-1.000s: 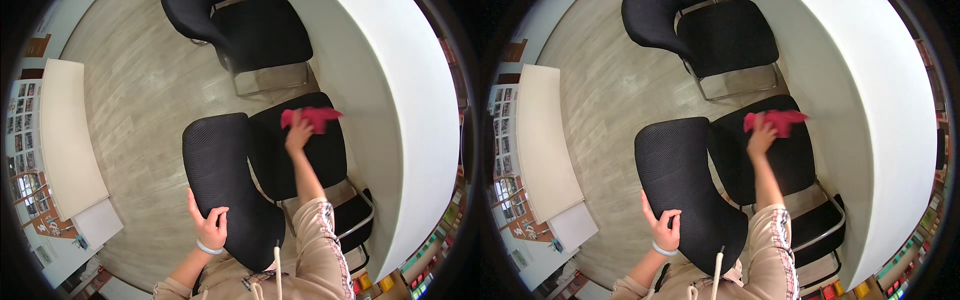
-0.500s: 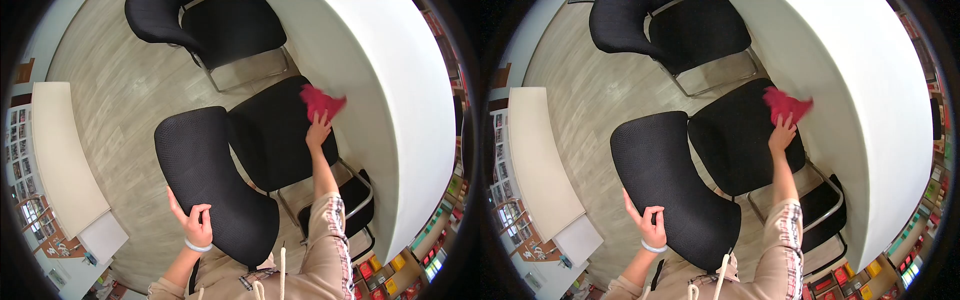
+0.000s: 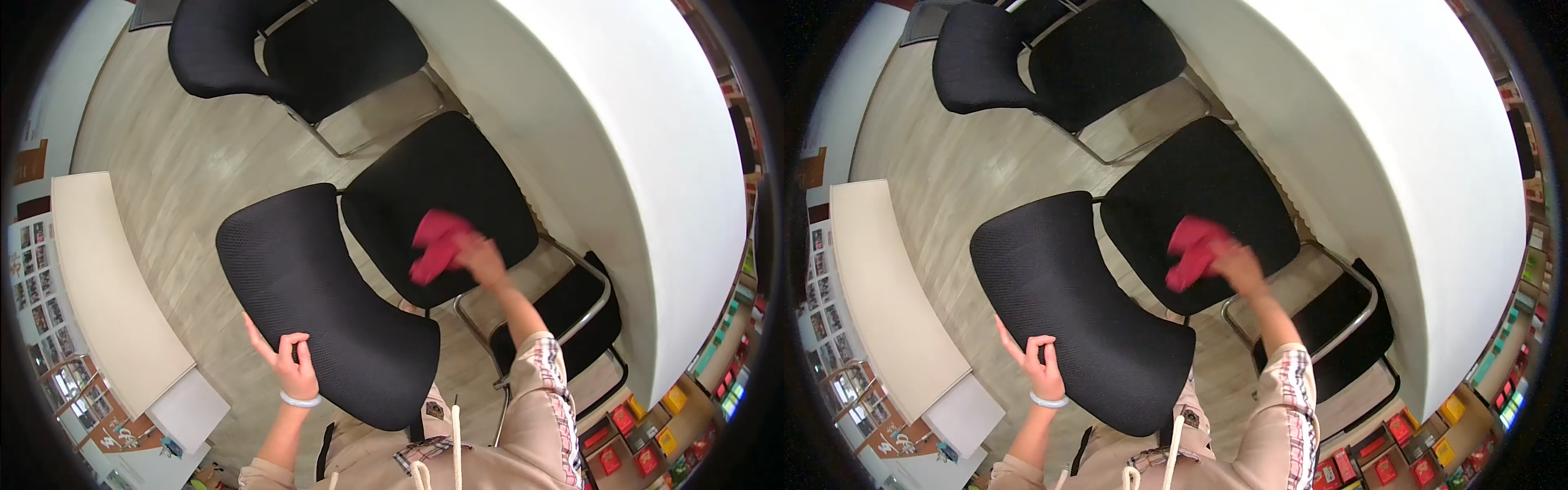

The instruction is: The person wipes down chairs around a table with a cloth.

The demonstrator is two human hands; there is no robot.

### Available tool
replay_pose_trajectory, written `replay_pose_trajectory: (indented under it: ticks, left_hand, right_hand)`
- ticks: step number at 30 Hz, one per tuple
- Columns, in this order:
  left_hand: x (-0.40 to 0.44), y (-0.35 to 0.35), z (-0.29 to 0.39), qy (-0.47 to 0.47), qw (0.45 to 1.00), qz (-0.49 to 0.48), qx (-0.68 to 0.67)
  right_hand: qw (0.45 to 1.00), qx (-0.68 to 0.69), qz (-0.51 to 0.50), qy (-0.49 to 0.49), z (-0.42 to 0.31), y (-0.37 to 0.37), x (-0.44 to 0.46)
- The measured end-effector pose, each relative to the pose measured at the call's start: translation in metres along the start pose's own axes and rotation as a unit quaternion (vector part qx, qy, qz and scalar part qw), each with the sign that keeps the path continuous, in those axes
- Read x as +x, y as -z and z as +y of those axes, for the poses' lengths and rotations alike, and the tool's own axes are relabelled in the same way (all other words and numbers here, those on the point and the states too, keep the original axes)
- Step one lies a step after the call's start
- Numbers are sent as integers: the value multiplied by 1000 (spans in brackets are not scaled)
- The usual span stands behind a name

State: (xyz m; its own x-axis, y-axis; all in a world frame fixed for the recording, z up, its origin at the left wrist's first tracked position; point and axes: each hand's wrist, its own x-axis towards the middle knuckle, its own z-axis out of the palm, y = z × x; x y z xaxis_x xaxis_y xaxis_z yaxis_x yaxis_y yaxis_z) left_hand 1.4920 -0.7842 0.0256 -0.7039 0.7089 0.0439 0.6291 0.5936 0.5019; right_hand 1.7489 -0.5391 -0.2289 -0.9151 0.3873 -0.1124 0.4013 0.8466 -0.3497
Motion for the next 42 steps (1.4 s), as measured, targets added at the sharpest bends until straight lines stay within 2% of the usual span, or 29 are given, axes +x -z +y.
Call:
replay_pose_trajectory:
  ticks: [2, 4, 6, 7, 8, 9, 10, 11, 13, 14, 16, 18, 20, 21, 23, 24, 26, 27, 28, 29, 30, 32, 33, 35, 36, 38, 40, 42]
  left_hand:
    - [1, 1, 3, -1, 1000, -1, -9]
    - [6, -1, 11, -11, 1000, 2, -15]
    - [10, -3, 17, -15, 999, 9, -35]
    - [12, -5, 20, -24, 999, 14, -41]
    - [14, -5, 21, -28, 999, 13, -39]
    - [14, -6, 23, -28, 999, 15, -44]
    - [15, -5, 23, -31, 998, 16, -49]
    - [14, -5, 21, -34, 998, 14, -47]
    - [12, -3, 15, -17, 999, 4, -28]
    - [12, -3, 17, -19, 999, 4, -28]
    - [9, -1, 23, -16, 1000, 6, -18]
    - [11, -2, 18, -32, 999, 1, 10]
    - [14, -3, 22, -39, 999, 7, -18]
    - [16, -4, 26, -43, 999, 5, -19]
    - [22, -8, 37, -66, 997, 19, -17]
    - [23, -10, 40, -69, 997, 19, -19]
    - [27, -12, 45, -72, 996, 21, -57]
    - [28, -13, 46, -76, 995, 19, -56]
    - [29, -13, 48, -75, 995, 21, -57]
    - [29, -14, 49, -73, 995, 22, -60]
    - [31, -14, 49, -73, 995, 17, -61]
    - [32, -15, 50, -88, 995, 25, -30]
    - [33, -16, 51, -90, 995, 29, -31]
    - [34, -18, 55, -84, 995, 27, -35]
    - [36, -19, 60, -88, 995, 26, -36]
    - [43, -24, 71, -127, 990, 48, -26]
    - [45, -28, 76, -133, 990, 42, -37]
    - [46, -29, 76, -141, 988, 33, -51]
  right_hand:
    - [973, -67, 77, -208, 22, 26, 4]
    - [903, -111, 174, -378, 33, 20, 15]
    - [833, -106, 172, -516, 14, -1, 36]
    - [856, -54, 178, -483, -3, -31, 38]
    - [906, -50, 135, -399, -29, -45, 27]
    - [946, -37, 93, -309, -55, -59, 17]
    - [983, -49, 21, -173, -75, -58, -1]
    - [998, -43, -46, -30, -96, -54, -19]
    - [991, -15, -87, 101, -101, -60, -45]
    - [987, 16, -108, 114, -94, -72, -57]
    - [984, 117, -134, -2, -73, -74, -72]
    - [983, 89, -68, -146, -22, -60, -79]
    - [974, -70, 22, -213, 20, -31, -76]
    - [953, -133, 42, -269, 31, -7, -68]
    - [870, -87, 170, -454, 45, 2, -49]
    - [869, -88, 172, -456, 43, 1, -40]
    - [817, -49, 144, -556, 25, -8, -17]
    - [839, -51, 127, -526, 7, -22, -15]
    - [887, -48, 121, -444, -13, -43, -21]
    - [926, 23, 51, -373, -38, -53, -29]
    - [946, 19, 23, -322, -56, -58, -40]
    - [976, 17, -29, -213, -92, -67, -64]
    - [988, 46, -61, -132, -97, -66, -74]
    - [992, 75, -90, -50, -89, -61, -79]
    - [975, 148, -75, -151, -74, -52, -77]
    - [969, 53, -52, -235, -23, -43, -76]
    - [942, -105, 8, -320, 17, -28, -62]
    - [896, -100, 63, -428, 32, -4, -44]
